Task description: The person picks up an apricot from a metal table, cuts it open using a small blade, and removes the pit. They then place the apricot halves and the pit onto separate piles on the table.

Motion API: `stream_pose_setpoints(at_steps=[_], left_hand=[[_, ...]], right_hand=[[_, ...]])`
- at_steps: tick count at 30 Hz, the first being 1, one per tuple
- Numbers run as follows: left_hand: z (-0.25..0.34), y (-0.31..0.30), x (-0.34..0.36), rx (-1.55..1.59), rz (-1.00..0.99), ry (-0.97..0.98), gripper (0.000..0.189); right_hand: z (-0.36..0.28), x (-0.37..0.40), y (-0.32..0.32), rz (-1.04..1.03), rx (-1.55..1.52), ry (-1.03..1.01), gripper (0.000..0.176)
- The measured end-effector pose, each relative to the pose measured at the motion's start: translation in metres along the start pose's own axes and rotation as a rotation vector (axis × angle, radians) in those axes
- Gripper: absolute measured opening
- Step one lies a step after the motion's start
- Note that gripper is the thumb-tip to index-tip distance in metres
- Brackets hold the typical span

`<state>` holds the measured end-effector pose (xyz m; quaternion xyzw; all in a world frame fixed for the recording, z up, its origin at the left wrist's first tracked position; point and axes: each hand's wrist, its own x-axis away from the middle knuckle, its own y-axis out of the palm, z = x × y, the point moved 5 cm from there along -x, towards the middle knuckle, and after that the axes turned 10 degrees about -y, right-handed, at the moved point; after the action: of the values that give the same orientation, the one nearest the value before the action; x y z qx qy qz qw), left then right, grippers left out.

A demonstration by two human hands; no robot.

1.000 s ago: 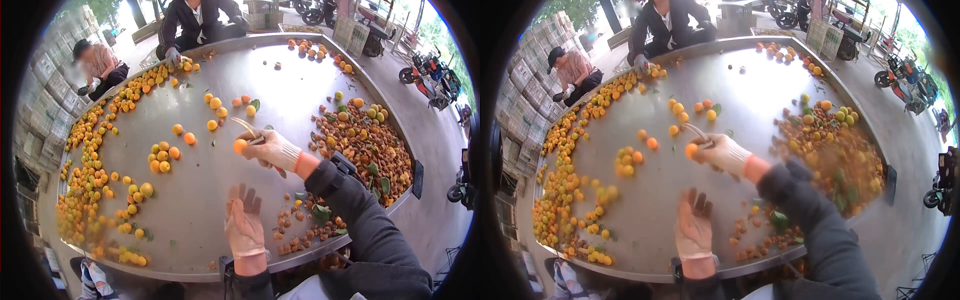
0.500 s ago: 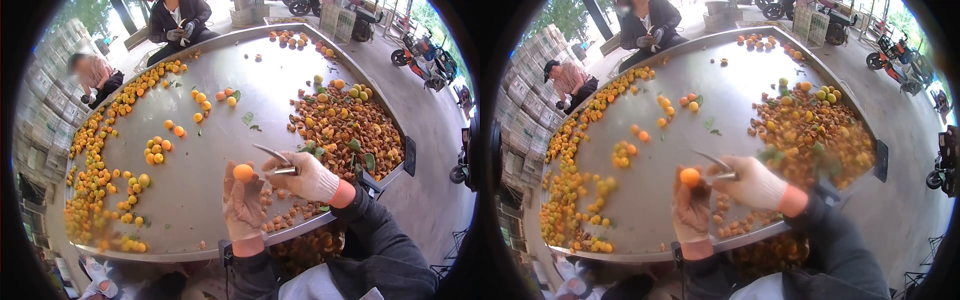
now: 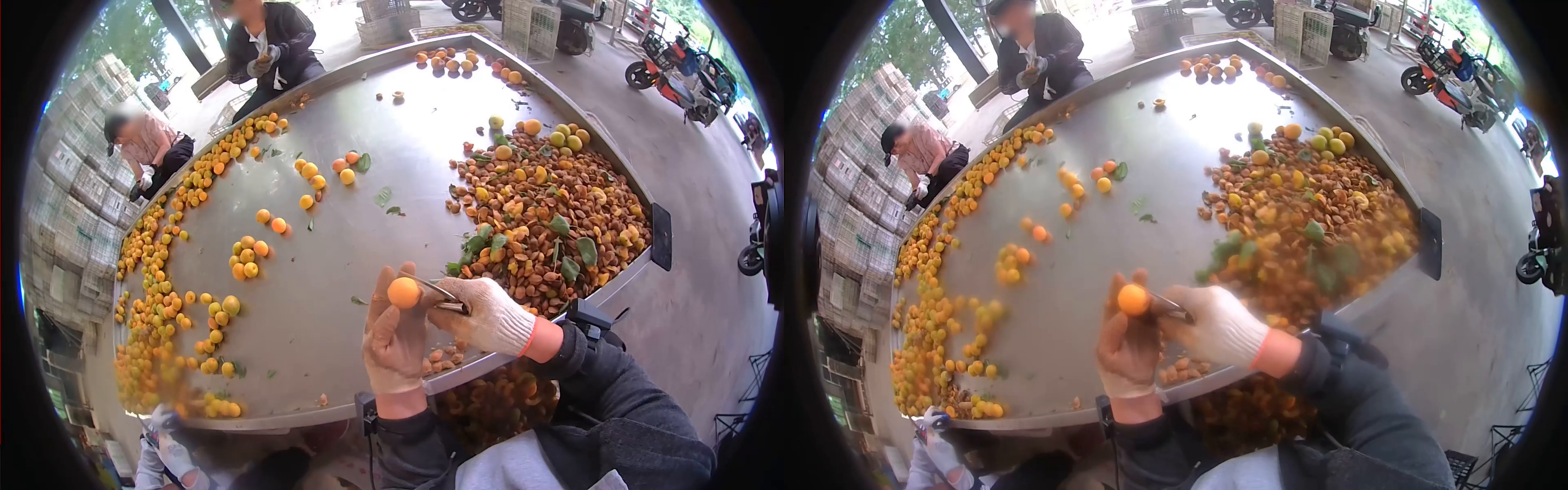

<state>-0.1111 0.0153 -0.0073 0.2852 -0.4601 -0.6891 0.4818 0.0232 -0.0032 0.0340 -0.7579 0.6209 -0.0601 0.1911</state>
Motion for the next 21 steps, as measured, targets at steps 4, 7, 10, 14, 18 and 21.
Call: stream_pose_setpoints(at_steps=[4, 7, 10, 14, 18, 21], left_hand=[[-0.01, -0.009, 0.004, -0.157, 0.106, 0.005, 0.043], [-0.01, -0.021, 0.002, -0.219, 0.065, -0.002, 0.049], [-0.006, -0.008, 0.005, -0.005, 0.064, 0.044, 0.047], [-0.009, -0.001, 0.006, 0.043, -0.002, 0.007, 0.048], [-0.011, -0.001, 0.007, -0.021, -0.012, 0.0, 0.048], [-0.01, -0.007, 0.008, -0.108, 0.035, 0.019, 0.048]], right_hand=[[-0.006, 0.002, -0.006, -0.026, 0.041, 0.058, 0.026], [-0.009, 0.009, -0.005, -0.042, -0.026, 0.076, 0.021], [-0.003, 0.016, 0.003, -0.042, -0.087, 0.11, 0.017], [0.004, 0.02, 0.008, 0.011, -0.048, 0.051, 0.019], [0.006, 0.021, 0.011, 0.019, 0.021, 0.03, 0.021], [0.006, 0.02, 0.011, 0.028, 0.104, 0.02, 0.022]])
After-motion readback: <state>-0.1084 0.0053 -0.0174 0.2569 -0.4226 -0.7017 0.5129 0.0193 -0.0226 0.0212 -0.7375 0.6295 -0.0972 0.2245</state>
